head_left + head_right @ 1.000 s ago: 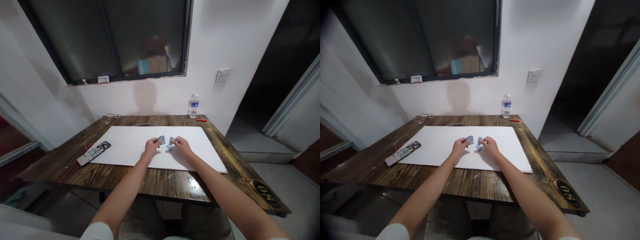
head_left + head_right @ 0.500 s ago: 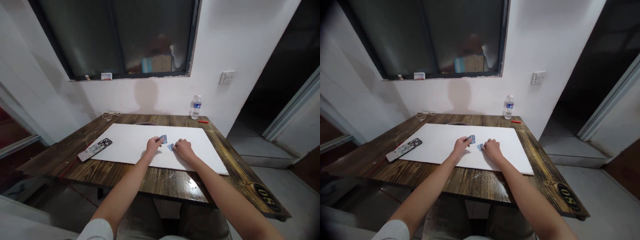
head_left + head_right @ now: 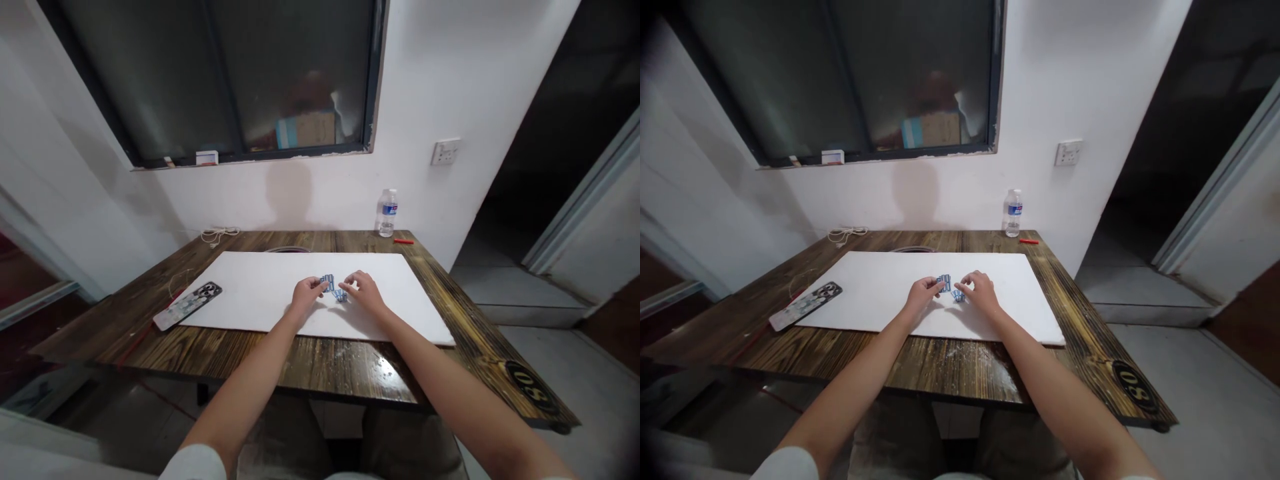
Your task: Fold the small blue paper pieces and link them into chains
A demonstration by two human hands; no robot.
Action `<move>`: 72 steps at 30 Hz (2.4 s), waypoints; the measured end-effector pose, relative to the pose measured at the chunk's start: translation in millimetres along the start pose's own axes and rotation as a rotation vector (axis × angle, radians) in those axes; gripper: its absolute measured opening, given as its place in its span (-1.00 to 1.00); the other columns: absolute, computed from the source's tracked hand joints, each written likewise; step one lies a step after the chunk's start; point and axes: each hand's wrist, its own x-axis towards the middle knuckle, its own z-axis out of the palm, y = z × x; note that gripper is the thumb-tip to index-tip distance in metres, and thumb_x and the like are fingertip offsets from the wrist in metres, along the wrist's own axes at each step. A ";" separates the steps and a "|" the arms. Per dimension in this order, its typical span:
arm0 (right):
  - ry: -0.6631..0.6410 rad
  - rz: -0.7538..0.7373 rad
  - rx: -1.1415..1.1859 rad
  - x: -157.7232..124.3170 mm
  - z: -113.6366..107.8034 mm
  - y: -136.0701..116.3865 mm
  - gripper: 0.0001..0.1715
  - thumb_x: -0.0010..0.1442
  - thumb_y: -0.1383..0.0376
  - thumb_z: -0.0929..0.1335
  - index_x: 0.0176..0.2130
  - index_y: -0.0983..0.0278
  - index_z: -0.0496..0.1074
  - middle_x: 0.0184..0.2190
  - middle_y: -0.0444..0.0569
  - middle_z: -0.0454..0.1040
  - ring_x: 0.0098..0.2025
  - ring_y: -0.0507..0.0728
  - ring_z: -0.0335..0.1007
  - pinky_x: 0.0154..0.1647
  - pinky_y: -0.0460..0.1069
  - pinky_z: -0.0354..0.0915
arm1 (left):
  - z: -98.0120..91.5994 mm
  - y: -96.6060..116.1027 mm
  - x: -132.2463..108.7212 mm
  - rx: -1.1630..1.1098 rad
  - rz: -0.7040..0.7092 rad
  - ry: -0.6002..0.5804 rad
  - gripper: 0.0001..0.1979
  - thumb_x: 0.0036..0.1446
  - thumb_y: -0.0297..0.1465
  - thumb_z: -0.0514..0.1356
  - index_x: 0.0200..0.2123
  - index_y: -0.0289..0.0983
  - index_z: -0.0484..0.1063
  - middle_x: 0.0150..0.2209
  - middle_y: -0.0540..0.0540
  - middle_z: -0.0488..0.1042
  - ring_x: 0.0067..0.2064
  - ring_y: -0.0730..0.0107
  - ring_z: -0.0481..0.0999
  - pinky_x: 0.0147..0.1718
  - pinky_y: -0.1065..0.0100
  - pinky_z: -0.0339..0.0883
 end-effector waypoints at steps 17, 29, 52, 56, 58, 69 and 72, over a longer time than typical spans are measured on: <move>-0.043 -0.092 0.408 5.0 7.0 4.2 -0.68 0.02 0.05 0.45 -0.51 0.24 0.45 -0.41 -0.08 0.41 -0.34 0.08 0.31 -0.31 -0.03 0.24 | -0.4 -4.3 4.4 -0.002 0.117 -0.227 -0.61 -0.16 -0.08 0.36 -0.44 -0.31 0.52 -0.50 -0.04 0.50 -0.51 0.43 0.40 -0.46 0.39 0.26; -0.062 -0.062 0.438 2.5 0.6 -2.3 -0.63 0.09 0.03 0.36 -0.52 0.24 0.47 -0.41 -0.07 0.39 -0.33 0.09 0.34 -0.23 0.00 0.25 | -0.1 5.5 -1.9 0.034 0.129 -0.132 -0.64 -0.15 -0.10 0.34 -0.51 -0.30 0.46 -0.58 0.01 0.42 -0.54 0.44 0.37 -0.49 0.41 0.23; -0.161 0.269 -0.019 -3.8 -4.9 7.4 -0.83 0.05 0.34 0.42 -0.32 0.22 0.36 -0.43 -0.13 0.51 -0.37 0.07 0.40 -0.41 -0.09 0.13 | -1.2 2.3 0.4 0.005 0.057 0.061 -0.68 -0.11 -0.12 0.30 -0.48 -0.29 0.48 -0.57 0.00 0.42 -0.54 0.43 0.37 -0.48 0.39 0.20; -0.178 0.222 -0.074 -4.5 -4.4 6.6 -0.86 0.06 0.33 0.43 -0.35 0.24 0.37 -0.41 -0.12 0.50 -0.37 0.06 0.37 -0.39 -0.09 0.11 | -1.2 0.6 1.4 0.014 0.056 0.054 -0.68 -0.12 -0.12 0.31 -0.50 -0.29 0.47 -0.57 0.01 0.42 -0.53 0.43 0.39 -0.47 0.38 0.21; -0.182 0.187 -0.107 -5.4 -4.4 5.5 -0.88 0.07 0.32 0.43 -0.36 0.24 0.38 -0.41 -0.10 0.49 -0.37 0.07 0.35 -0.39 -0.08 0.09 | -1.1 -0.9 2.1 0.016 0.057 0.048 -0.68 -0.11 -0.13 0.31 -0.49 -0.29 0.48 -0.56 0.00 0.43 -0.53 0.42 0.39 -0.47 0.38 0.21; -0.039 0.109 0.097 -0.2 -6.3 -0.6 -0.77 0.15 0.13 0.35 -0.41 0.23 0.41 -0.45 -0.09 0.47 -0.39 0.09 0.30 -0.36 -0.04 0.13 | 0.1 -0.4 1.3 0.021 0.054 0.010 -0.65 -0.13 -0.10 0.33 -0.49 -0.30 0.48 -0.56 -0.02 0.45 -0.53 0.41 0.39 -0.49 0.39 0.23; -0.036 0.074 0.226 2.0 -2.8 -2.4 -0.67 0.07 0.02 0.38 -0.38 0.24 0.45 -0.44 -0.10 0.46 -0.41 0.08 0.29 -0.36 -0.04 0.17 | 0.3 2.3 -1.1 0.046 0.053 -0.023 -0.65 -0.12 -0.10 0.33 -0.49 -0.30 0.49 -0.58 -0.01 0.44 -0.53 0.42 0.39 -0.49 0.40 0.23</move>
